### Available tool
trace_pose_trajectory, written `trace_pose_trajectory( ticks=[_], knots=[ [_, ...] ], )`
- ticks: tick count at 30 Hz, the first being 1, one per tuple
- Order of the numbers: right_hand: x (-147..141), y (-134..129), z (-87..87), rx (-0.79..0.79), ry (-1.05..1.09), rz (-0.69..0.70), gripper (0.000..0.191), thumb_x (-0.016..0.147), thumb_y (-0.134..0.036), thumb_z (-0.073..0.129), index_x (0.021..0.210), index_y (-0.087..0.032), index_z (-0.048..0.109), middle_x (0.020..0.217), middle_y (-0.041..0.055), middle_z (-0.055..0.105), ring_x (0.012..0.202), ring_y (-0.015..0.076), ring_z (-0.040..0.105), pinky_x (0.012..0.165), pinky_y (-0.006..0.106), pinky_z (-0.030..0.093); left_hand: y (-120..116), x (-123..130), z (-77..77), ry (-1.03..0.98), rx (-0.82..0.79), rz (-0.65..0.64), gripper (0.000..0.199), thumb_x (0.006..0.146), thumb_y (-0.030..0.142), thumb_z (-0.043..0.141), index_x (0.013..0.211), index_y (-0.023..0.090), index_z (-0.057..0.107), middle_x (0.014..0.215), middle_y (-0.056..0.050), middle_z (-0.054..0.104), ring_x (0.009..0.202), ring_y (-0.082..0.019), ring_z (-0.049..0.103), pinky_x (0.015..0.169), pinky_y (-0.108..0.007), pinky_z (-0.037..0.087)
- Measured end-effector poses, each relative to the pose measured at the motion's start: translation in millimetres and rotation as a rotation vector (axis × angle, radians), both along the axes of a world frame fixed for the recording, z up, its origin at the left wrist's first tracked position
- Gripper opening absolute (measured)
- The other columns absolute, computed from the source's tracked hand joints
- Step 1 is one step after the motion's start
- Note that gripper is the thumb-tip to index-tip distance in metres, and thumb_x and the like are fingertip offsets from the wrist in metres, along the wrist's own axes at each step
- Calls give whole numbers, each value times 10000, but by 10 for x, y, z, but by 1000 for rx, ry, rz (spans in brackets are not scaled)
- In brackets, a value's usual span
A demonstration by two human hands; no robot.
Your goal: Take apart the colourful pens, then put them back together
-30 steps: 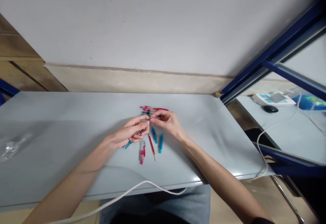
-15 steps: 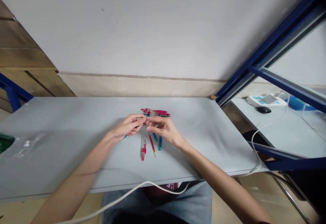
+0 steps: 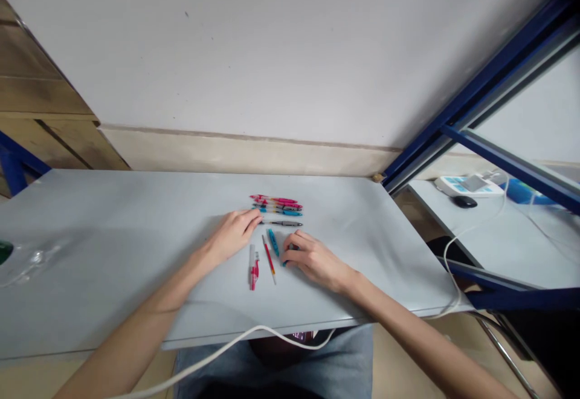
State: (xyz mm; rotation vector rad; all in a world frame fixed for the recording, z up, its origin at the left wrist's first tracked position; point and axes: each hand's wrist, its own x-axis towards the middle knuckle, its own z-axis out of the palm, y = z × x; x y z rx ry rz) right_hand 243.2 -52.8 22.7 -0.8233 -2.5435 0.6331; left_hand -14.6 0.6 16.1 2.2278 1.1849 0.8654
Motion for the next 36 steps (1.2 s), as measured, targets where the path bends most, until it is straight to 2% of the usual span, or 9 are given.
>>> trace_pose_trajectory(
  ticks=[3, 7, 9, 11, 14, 20, 25, 30, 36],
  knots=[
    [-37, 174, 27, -72, 217, -61, 158, 1003, -252, 598, 987, -192, 744, 997, 90, 648, 942, 217, 585, 855, 371, 498, -1, 0, -56, 34, 120, 5, 261, 1039, 298, 454, 929, 219, 677, 835, -28, 706, 732, -157, 644, 711, -253, 480],
    [-187, 501, 86, -418, 762, -386, 209, 910, -406, 736, 906, -197, 721, 777, 27, 673, 721, 165, 619, 706, 304, 510, -44, 0, -85, -15, 267, -4, 203, 1047, 255, 476, 1019, 214, 672, 924, -29, 752, 754, -139, 689, 728, -249, 515],
    [-268, 627, 90, -593, 972, -462, 260, 841, -440, 798, 886, -195, 724, 717, 17, 692, 664, 158, 638, 671, 291, 521, -73, 4, -80, -58, 364, -16, 173, 1042, 220, 492, 1058, 206, 664, 936, -27, 764, 758, -131, 706, 724, -242, 526],
    [-305, 681, 76, -711, 1072, -479, 285, 786, -438, 843, 881, -190, 740, 723, 28, 728, 662, 160, 666, 681, 290, 540, -93, 11, -70, -64, 434, -36, 161, 1034, 187, 503, 1070, 197, 659, 895, -15, 764, 717, -122, 706, 684, -237, 527],
    [-264, 652, 40, -773, 1081, -480, 268, 788, -412, 846, 898, -181, 765, 735, 43, 754, 661, 159, 684, 700, 294, 559, -99, 26, -55, -34, 467, -57, 138, 1020, 156, 526, 1056, 187, 656, 864, -3, 762, 657, -110, 693, 626, -233, 520],
    [-121, 605, 28, -715, 1052, -509, 238, 784, -367, 856, 905, -175, 786, 718, 52, 762, 654, 173, 703, 671, 300, 575, -96, 55, -5, -40, 536, -64, 119, 1000, 108, 557, 1044, 169, 649, 861, 6, 767, 655, -99, 701, 617, -228, 521],
    [-142, 619, 30, -760, 1020, -450, 202, 797, -347, 845, 901, -182, 795, 732, 57, 772, 666, 171, 716, 674, 299, 579, -101, 56, -7, -21, 589, -48, 118, 988, 106, 584, 1050, 160, 669, 863, -4, 771, 674, -106, 713, 610, -232, 520],
    [-163, 599, 18, -757, 984, -427, 196, 815, -340, 831, 914, -176, 792, 726, 59, 764, 646, 164, 700, 629, 289, 566, -77, 54, -49, 15, 587, -47, 99, 983, 127, 603, 1024, 160, 687, 786, -3, 748, 595, -109, 671, 550, -245, 499],
    [-202, 527, 68, -667, 904, -509, 268, 824, -420, 813, 849, -167, 730, 684, 37, 722, 544, 146, 632, 553, 280, 518, -24, 35, -19, 112, 532, -43, 142, 1013, 181, 572, 1064, 167, 703, 874, -25, 774, 671, -133, 716, 611, -255, 535]
  ],
)
